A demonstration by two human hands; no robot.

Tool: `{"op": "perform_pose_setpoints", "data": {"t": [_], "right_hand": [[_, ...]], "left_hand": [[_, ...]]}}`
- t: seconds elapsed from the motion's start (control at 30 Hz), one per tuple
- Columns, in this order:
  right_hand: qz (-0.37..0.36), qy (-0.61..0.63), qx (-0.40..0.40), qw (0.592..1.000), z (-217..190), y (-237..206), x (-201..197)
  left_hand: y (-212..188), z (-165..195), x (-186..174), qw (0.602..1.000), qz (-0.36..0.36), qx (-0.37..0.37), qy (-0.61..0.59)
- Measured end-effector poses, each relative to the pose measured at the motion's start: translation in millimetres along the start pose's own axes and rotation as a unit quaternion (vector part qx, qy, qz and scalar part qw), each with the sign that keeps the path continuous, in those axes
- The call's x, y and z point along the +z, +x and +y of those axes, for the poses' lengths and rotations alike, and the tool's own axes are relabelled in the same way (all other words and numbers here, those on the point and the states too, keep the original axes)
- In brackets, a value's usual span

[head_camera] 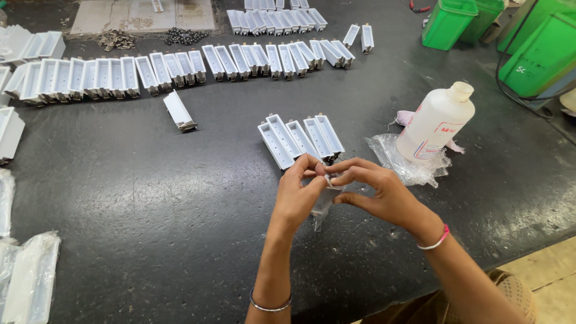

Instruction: The person repeatedly picks up small white rectangular components from a table, places them into clear plastic bags, and folds the bags closed. The wrapped components are then set aside in a growing pile. A coworker is visible in the background assembling similar components.

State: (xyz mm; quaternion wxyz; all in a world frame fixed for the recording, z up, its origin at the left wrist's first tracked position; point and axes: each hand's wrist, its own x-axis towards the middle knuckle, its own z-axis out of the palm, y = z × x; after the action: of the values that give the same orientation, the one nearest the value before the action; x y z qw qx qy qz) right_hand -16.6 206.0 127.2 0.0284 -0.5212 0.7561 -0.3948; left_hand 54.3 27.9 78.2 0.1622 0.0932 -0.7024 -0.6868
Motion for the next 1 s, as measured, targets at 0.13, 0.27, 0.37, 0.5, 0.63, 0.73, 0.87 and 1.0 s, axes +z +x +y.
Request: {"op": "perform_pose_setpoints", "data": {"t": [0.13, 0.27, 0.37, 0.5, 0.63, 0.73, 0.87, 1.0], "right_hand": [[0.032, -0.004, 0.002, 0.999, 1, -3, 7], [0.06, -0.087, -0.054, 0.993, 0, -5, 3], [0.068, -0.125, -0.045, 0.989, -5, -9, 1], [0.076, -0.182, -0.048, 0.979, -10, -20, -2], [0.06, -0.15, -0.041, 0.986, -10, -26, -2], [0.069, -0.034, 0.004, 0.997, 1, -30, -6], [0.228, 0.121, 0.049, 0.965, 38, -35, 22], [0.253, 0.103, 0.116, 0.955, 80, -50, 62]], "left_hand": [[4, -6, -4, 0.995, -0.051, -0.019, -0.084], [3, -6, -16, 0.983, -0.158, -0.022, -0.094], [-2, -5, -10, 0.98, -0.192, 0.038, 0.031], [-4, -9, -4, 0.977, -0.202, 0.037, 0.065], [-9, -24, 12, 0.973, -0.097, 0.149, 0.147], [-18, -29, 9, 0.97, -0.067, 0.16, 0.168], [-34, -14, -22, 0.959, 0.006, 0.174, 0.224], [-47, 13, -66, 0.961, 0.109, -0.018, 0.255]]}}
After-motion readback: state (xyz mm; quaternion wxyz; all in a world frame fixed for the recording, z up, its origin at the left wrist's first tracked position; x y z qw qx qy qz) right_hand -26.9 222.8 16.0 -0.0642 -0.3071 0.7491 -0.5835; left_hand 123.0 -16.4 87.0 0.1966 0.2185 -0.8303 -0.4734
